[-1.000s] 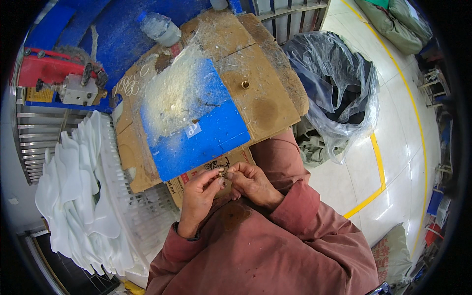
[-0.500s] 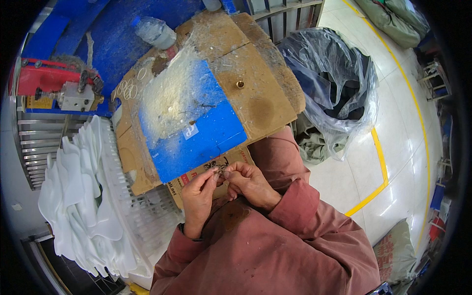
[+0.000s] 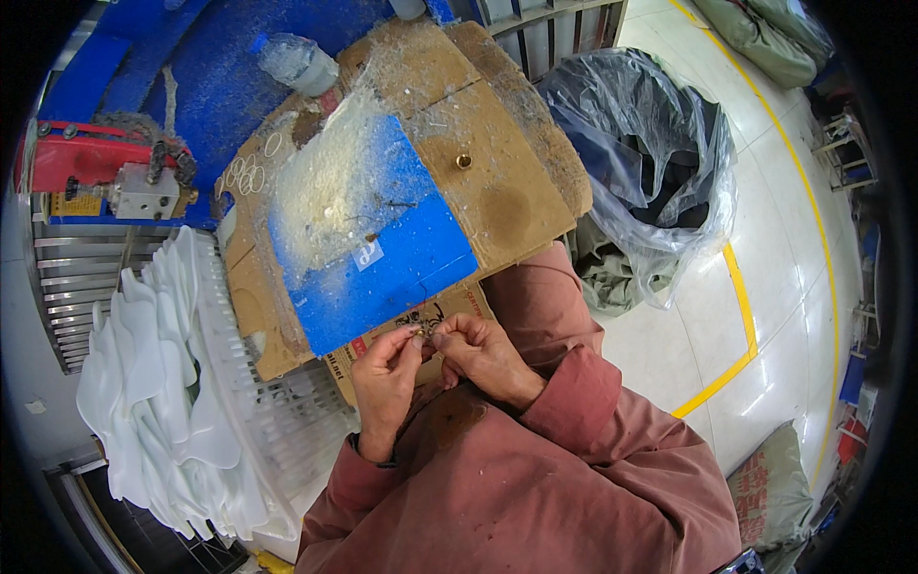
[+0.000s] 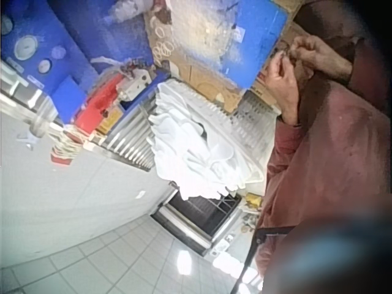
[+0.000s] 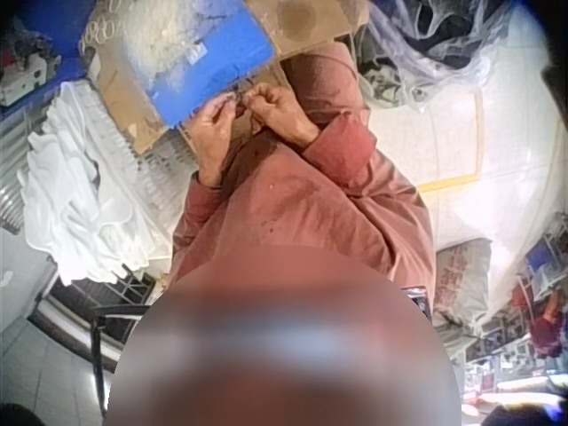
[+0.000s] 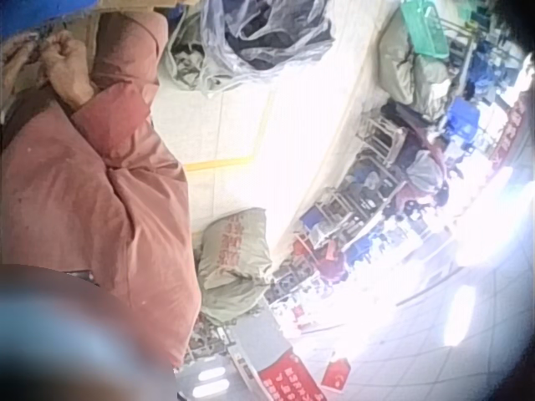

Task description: The person uses a small brush to clean a brass fitting, then inserts a thin wire into it and manipulates the assembly with both hands. The person repeatedly handles the fitting and wire, adjusting and repositioning them on the workbench.

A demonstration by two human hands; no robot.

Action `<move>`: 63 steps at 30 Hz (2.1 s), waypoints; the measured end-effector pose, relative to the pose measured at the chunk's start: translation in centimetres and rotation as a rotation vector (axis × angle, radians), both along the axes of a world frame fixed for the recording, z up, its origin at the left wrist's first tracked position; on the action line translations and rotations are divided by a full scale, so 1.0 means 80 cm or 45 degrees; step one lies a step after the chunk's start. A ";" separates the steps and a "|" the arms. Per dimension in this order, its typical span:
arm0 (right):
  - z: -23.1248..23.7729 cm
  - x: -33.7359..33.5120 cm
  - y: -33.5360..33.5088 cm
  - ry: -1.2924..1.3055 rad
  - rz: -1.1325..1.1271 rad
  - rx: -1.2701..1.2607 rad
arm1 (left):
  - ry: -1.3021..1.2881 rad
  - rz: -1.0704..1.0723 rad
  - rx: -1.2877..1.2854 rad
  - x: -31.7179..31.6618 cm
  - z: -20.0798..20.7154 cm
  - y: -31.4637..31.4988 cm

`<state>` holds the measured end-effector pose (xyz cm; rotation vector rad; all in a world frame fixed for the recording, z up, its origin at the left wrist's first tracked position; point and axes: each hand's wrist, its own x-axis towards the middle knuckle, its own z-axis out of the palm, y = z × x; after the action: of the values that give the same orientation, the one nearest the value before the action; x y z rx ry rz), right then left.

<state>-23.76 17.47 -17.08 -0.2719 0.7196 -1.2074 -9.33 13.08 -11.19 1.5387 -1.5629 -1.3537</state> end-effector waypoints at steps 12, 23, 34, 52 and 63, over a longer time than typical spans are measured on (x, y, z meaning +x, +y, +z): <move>0.002 -0.002 0.001 0.225 0.014 -0.059 | 0.109 0.054 0.129 0.005 -0.009 -0.002; 0.004 -0.002 0.002 0.203 -0.005 -0.063 | 0.251 0.130 0.286 0.009 -0.006 -0.006; 0.000 -0.001 0.002 0.180 -0.009 -0.084 | 0.205 0.126 0.269 0.005 -0.002 -0.005; 0.003 -0.004 0.000 0.264 0.019 -0.114 | 0.195 0.102 0.245 0.006 -0.001 -0.003; 0.001 -0.004 0.001 0.329 0.020 -0.124 | 0.191 0.089 0.229 0.006 -0.003 -0.003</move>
<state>-24.08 17.58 -17.02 -0.5205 0.8808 -1.2067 -8.85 12.86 -11.44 1.5417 -1.3152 -1.5662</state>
